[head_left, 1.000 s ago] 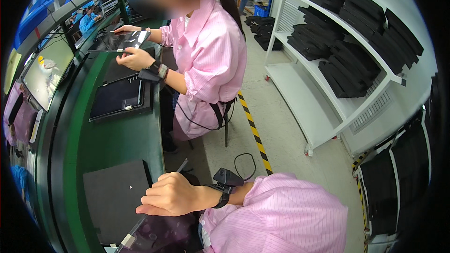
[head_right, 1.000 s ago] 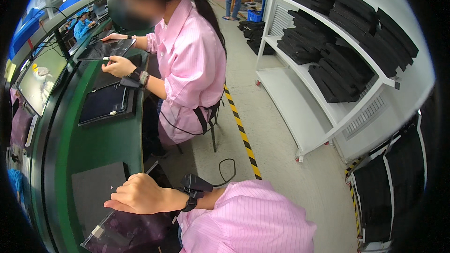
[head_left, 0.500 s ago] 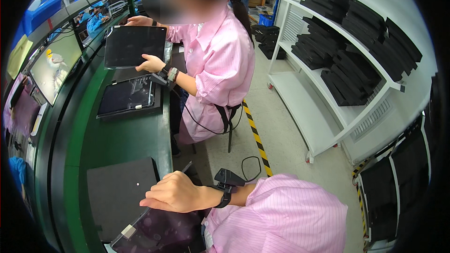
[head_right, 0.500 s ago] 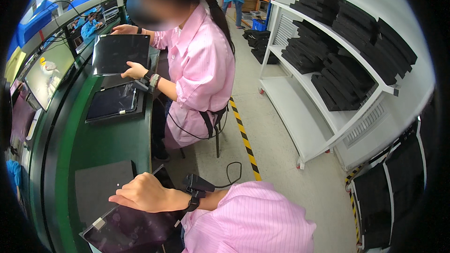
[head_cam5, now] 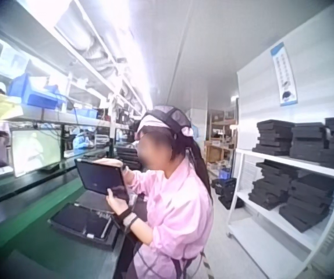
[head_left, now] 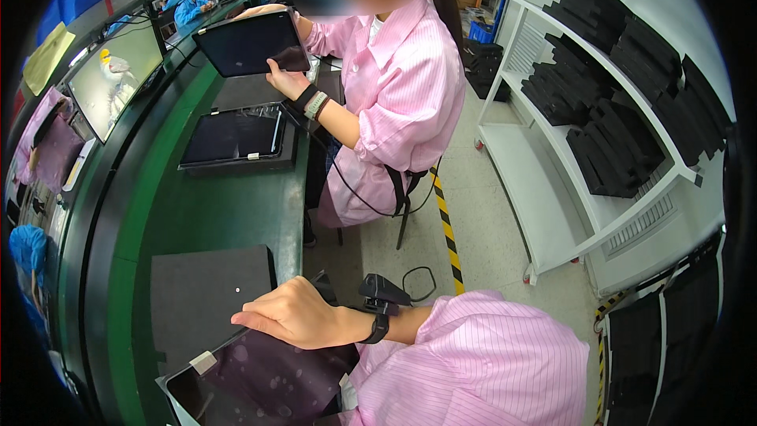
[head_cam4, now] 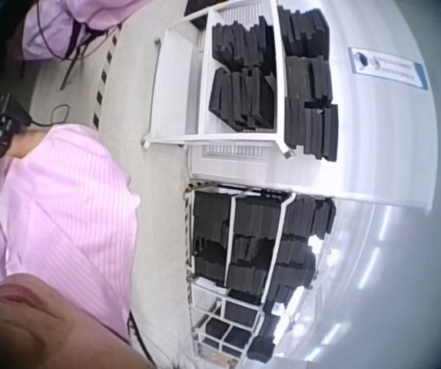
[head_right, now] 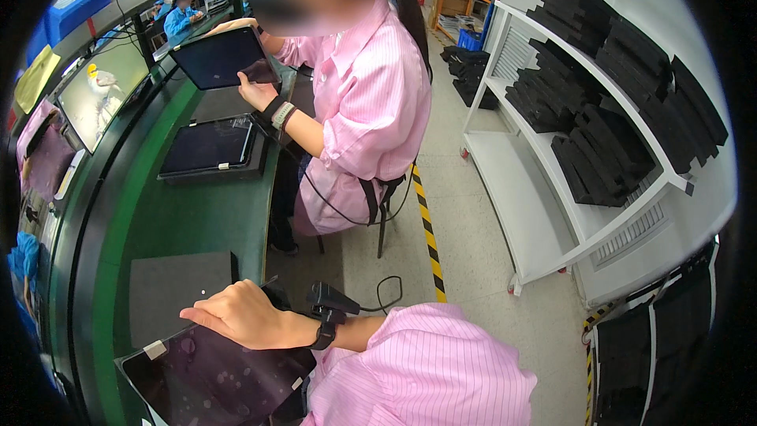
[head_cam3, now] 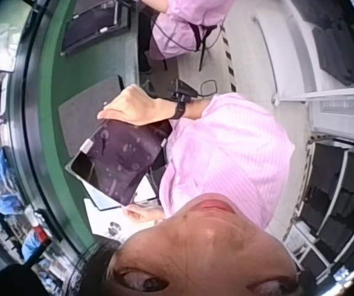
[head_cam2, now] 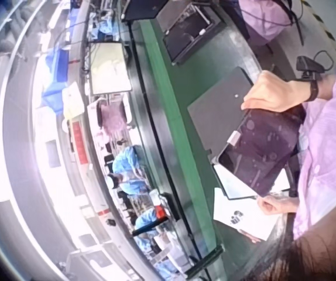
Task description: Assembling, peeling protective film from, and inspecting tablet computer screens and chassis on a factory production line.
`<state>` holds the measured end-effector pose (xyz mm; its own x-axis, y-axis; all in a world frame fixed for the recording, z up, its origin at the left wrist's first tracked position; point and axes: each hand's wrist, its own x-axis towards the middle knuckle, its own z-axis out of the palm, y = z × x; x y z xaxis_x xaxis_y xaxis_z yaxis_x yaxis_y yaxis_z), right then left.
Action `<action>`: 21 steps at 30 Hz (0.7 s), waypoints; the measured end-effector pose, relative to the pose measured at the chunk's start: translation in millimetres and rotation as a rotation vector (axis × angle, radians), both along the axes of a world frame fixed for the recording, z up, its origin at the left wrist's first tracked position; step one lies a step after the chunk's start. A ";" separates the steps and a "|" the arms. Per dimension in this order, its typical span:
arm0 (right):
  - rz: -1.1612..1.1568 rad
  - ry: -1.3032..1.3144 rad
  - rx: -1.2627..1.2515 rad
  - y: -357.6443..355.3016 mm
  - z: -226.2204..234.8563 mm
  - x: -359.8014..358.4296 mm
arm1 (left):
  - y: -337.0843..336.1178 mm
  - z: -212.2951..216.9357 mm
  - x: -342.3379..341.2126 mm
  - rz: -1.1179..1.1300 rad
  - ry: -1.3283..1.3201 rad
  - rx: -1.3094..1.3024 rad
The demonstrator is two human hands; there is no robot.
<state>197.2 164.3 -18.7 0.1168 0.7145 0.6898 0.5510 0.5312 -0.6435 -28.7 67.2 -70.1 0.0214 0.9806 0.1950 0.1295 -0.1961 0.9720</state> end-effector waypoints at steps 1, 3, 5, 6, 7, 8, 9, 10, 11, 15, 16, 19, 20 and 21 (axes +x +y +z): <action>-0.002 0.003 -0.001 -1.1 -2.3 1.2 | 2.7 -1.0 3.3 -0.031 -0.020 0.019; 0.018 0.058 -0.033 -2.7 -4.9 4.5 | 9.3 -2.6 11.0 -0.093 -0.062 0.059; 0.021 0.045 -0.043 -3.7 -1.8 7.9 | 16.6 -3.7 19.1 -0.150 -0.107 0.105; 0.035 0.034 -0.059 -3.0 -0.8 4.8 | 19.4 -3.1 20.4 -0.165 -0.128 0.125; 0.057 0.034 -0.056 -1.7 -0.2 0.7 | 20.6 -2.1 20.6 -0.173 -0.148 0.150; 0.073 0.038 -0.039 -0.1 0.4 -5.1 | 20.9 -1.1 19.4 -0.170 -0.166 0.176; 0.102 0.042 -0.024 1.2 0.6 -12.8 | 19.9 -0.2 16.4 -0.154 -0.183 0.203; 0.147 -0.004 -0.100 2.9 1.5 -14.5 | 24.2 4.3 13.7 -0.117 -0.200 0.246; 0.168 0.044 -0.128 10.8 0.1 -4.3 | 34.8 6.8 23.6 -0.053 -0.228 0.315; 0.367 0.320 -0.559 25.7 -1.8 -12.3 | -8.4 17.0 -14.5 0.267 -0.191 0.434; 0.321 0.281 -0.457 19.3 -0.1 -10.8 | -39.2 34.8 -13.8 0.345 -0.171 0.475; 0.389 0.348 -0.532 20.6 2.3 -10.6 | -41.7 59.6 -1.6 -0.076 -0.263 0.404; 0.408 0.321 -0.593 24.3 -7.4 -4.7 | -32.7 67.8 3.2 -0.114 -0.296 0.412; 0.479 0.314 -0.631 26.3 -19.9 -2.9 | -40.7 67.4 13.8 -0.039 -0.369 0.420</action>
<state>194.3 190.6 -38.6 -0.1768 0.9754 0.1319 0.1042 0.1518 -0.9829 -15.0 26.4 -2.7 -0.0876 0.8169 0.5701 -0.2192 -0.5741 0.7889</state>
